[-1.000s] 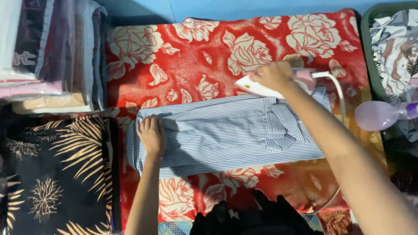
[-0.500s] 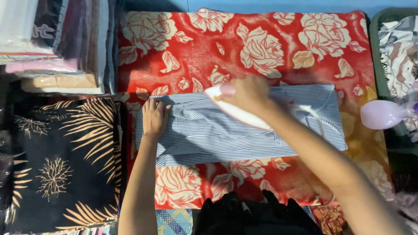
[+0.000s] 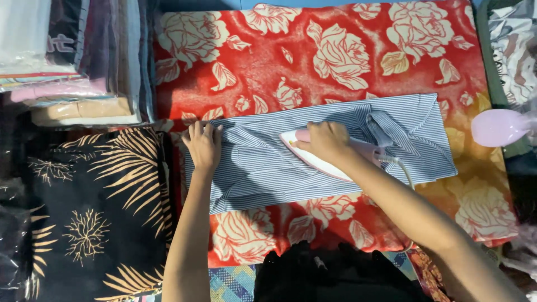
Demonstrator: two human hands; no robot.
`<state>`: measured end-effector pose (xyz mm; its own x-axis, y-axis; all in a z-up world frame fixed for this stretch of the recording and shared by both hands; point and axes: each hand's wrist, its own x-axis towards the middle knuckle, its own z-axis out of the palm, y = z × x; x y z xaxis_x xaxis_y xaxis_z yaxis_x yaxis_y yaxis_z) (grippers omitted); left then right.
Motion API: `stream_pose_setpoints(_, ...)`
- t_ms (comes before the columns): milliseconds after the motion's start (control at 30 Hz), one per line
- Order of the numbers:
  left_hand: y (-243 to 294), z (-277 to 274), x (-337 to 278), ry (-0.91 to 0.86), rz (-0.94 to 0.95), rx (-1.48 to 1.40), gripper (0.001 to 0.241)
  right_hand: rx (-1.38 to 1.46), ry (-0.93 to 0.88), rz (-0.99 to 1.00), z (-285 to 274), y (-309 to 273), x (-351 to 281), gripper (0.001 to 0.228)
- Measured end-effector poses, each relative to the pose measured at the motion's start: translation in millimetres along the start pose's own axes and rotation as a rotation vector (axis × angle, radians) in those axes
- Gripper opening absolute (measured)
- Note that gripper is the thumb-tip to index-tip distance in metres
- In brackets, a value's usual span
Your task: The person irons a striped shirt laid out on a floral-patterned surface. They fold the shirt's sleeves and body, then iron the folded garment to smooth the fabric. The shirt is then folded into a compact rectangle and ironed again.
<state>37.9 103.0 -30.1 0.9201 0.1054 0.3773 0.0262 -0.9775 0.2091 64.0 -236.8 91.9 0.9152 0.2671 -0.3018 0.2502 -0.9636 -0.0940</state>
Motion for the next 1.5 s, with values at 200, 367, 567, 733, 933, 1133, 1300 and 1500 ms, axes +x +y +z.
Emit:
stream_pose_setpoints(200, 3, 0, 2, -0.065, 0.032, -0.137, 0.034, 0.183, 0.009, 0.012, -35, -4, -115, 0.059)
stream_pose_setpoints(367, 9, -6, -4, -0.13, 0.078, -0.159, 0.024, -0.016, 0.087, -0.097, 49, 21, -189, 0.068)
stream_pose_setpoints(567, 12, -4, -4, -0.219, -0.013, -0.275, 0.015, 0.391, -0.018, 0.145, -10, 88, -144, 0.052)
stream_pose_setpoints(733, 21, -9, 4, -0.293, -0.048, -0.285, 0.015, 0.018, 0.451, 0.311, 87, 227, -2, 0.041)
stream_pose_setpoints(933, 19, -5, 12, -0.344, -0.058, -0.282, 0.014, 0.124, 0.335, 0.397, 74, 176, 10, 0.064)
stream_pose_setpoints(1133, 13, 15, 16, -0.334, -0.061, -0.327, 0.022, 0.171, 0.324, 0.462, 79, 185, 1, 0.062)
stream_pose_setpoints(1300, 19, 18, 16, -0.286, -0.101, -0.311, 0.029, 0.238, 0.245, 0.391, 59, 173, 2, 0.067)
stream_pose_setpoints(1500, 15, 26, 9, -0.22, -0.105, -0.294, 0.032, 0.238, 0.298, 0.377, 84, 174, 8, 0.063)
